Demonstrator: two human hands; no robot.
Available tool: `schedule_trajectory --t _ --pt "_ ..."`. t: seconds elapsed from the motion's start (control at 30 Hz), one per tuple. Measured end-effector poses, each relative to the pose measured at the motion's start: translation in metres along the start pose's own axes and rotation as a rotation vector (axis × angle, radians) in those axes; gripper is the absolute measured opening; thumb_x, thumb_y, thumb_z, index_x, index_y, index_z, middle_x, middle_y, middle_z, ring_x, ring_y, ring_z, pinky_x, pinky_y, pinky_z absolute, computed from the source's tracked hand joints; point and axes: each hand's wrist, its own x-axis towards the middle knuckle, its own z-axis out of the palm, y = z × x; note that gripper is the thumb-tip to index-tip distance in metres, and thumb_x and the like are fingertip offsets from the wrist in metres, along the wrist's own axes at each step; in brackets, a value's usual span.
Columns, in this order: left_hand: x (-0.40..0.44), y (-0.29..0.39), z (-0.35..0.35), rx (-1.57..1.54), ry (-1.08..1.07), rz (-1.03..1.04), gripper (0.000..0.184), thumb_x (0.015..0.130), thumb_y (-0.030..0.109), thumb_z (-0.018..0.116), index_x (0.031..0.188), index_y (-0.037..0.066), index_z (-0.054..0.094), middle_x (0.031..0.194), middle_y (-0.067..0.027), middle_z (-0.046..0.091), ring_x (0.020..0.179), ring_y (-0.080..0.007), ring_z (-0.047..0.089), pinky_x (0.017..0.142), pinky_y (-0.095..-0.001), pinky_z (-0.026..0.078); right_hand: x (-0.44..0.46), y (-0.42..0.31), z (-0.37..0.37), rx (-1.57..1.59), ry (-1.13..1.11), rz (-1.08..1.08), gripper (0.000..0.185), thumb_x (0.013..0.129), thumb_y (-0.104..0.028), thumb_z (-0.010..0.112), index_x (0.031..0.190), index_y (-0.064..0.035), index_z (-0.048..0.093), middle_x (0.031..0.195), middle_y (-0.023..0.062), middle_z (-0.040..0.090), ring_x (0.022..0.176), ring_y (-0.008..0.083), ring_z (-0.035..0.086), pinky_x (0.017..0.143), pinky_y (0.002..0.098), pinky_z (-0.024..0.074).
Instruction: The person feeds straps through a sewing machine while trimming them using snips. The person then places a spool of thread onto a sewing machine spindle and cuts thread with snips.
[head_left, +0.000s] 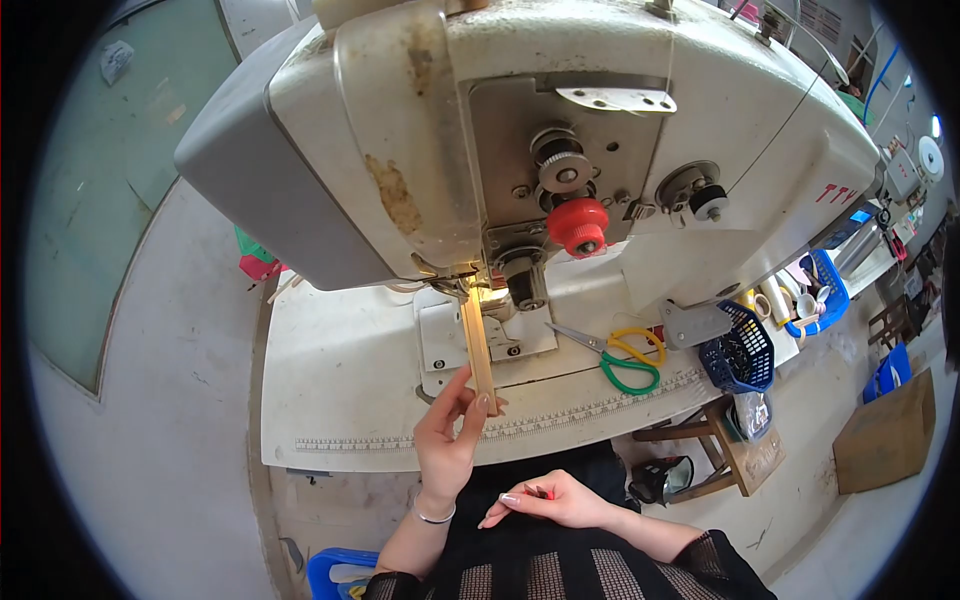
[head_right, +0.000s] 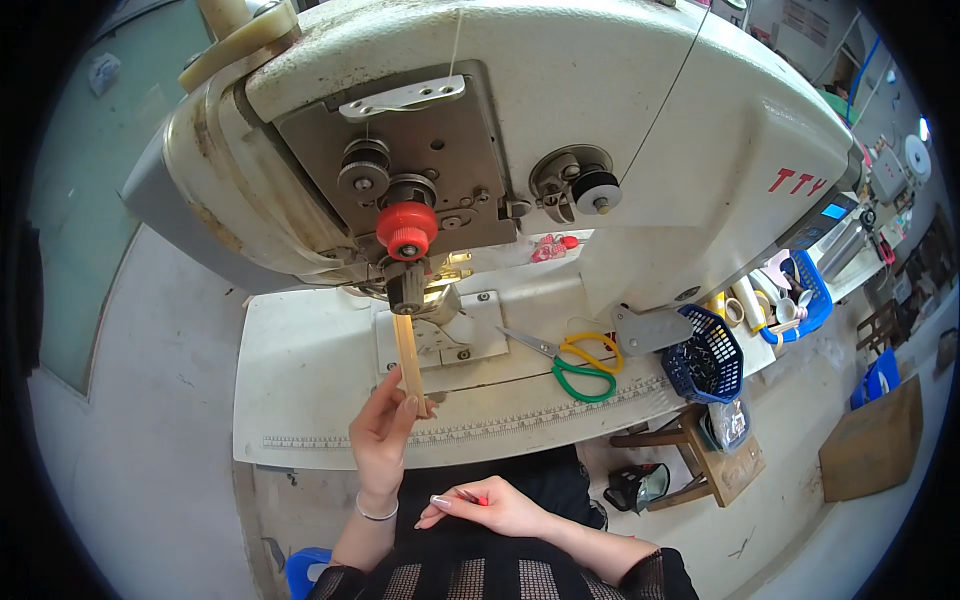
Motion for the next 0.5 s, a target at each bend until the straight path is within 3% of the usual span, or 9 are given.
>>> schedule_trajectory --t 0.13,0.5 --pt "0.013 0.003 0.006 0.022 0.044 0.099 0.041 0.084 0.002 0.052 0.123 -0.003 0.041 0.072 -0.0021 0.051 0.072 -0.0112 0.056 0.070 -0.0234 0.045 0.000 0.003 -0.001 0.028 0.003 -0.002 0.031 0.091 -0.022 0.044 0.099 0.0039 0.059 0.091 0.0078 0.065 0.092 0.0085 0.055 0.090 0.0243 0.0385" --pt "0.049 0.000 0.006 0.144 0.061 0.216 0.041 0.085 0.001 0.049 0.125 -0.002 0.040 0.076 -0.0027 0.052 0.074 -0.0108 0.056 0.072 -0.0232 0.044 -0.001 -0.001 -0.002 0.031 0.021 0.030 0.031 0.091 -0.022 0.044 0.099 0.0036 0.059 0.091 0.0071 0.065 0.092 0.0085 0.055 0.090 0.0242 0.0380"
